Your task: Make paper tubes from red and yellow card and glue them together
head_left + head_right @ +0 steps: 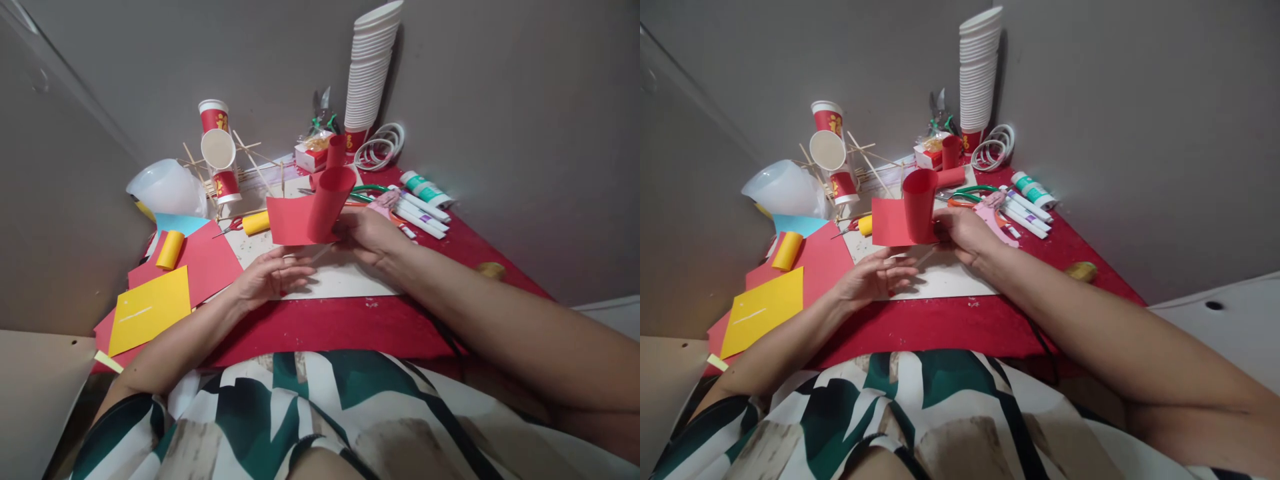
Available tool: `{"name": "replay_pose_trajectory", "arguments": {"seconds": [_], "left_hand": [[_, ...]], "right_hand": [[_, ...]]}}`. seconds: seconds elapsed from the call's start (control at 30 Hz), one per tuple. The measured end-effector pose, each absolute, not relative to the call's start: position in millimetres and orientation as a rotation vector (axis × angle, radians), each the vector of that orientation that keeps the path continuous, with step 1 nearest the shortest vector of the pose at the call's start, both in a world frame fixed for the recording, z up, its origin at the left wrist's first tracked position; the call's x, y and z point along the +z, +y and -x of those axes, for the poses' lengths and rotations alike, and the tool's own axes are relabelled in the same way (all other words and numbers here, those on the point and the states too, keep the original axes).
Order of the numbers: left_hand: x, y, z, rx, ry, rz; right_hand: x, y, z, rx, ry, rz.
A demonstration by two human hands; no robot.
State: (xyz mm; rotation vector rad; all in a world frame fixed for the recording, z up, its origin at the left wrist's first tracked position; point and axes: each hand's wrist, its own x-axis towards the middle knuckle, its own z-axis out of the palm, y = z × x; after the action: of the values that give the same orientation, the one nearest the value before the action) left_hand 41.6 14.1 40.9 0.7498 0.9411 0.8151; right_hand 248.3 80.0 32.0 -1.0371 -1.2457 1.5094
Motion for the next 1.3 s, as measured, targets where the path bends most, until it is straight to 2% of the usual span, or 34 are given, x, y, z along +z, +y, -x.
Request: {"name": "replay_pose_trajectory", "arguments": {"seconds": [0.3,0.5,0.8,0.93,1.07,1.3], "left_hand": [[44,23,-62,0.998,1.107,-0.690],[39,20,-40,0.968,1.132,-0.691],[26,-1,-9,0.687,0.984,-0.730],[21,-1,-6,0.661,0.910,-0.727],[15,-2,-5,0.707,0.874,-0.694],[7,-5,-2,0.738,0.833,-0.634]], "right_hand": [[45,63,-239,1.753,-1.084,1.032],[50,63,-243,1.720,-1.192,1.154],[94,69,-250,1.228,-1.482,1.213],[114,90,-220,0.928,-1.903,1.142],[106,125,-161,0.368,-2.549,1.100],[75,172,-67,0.186,-2.969,1.210]]}}
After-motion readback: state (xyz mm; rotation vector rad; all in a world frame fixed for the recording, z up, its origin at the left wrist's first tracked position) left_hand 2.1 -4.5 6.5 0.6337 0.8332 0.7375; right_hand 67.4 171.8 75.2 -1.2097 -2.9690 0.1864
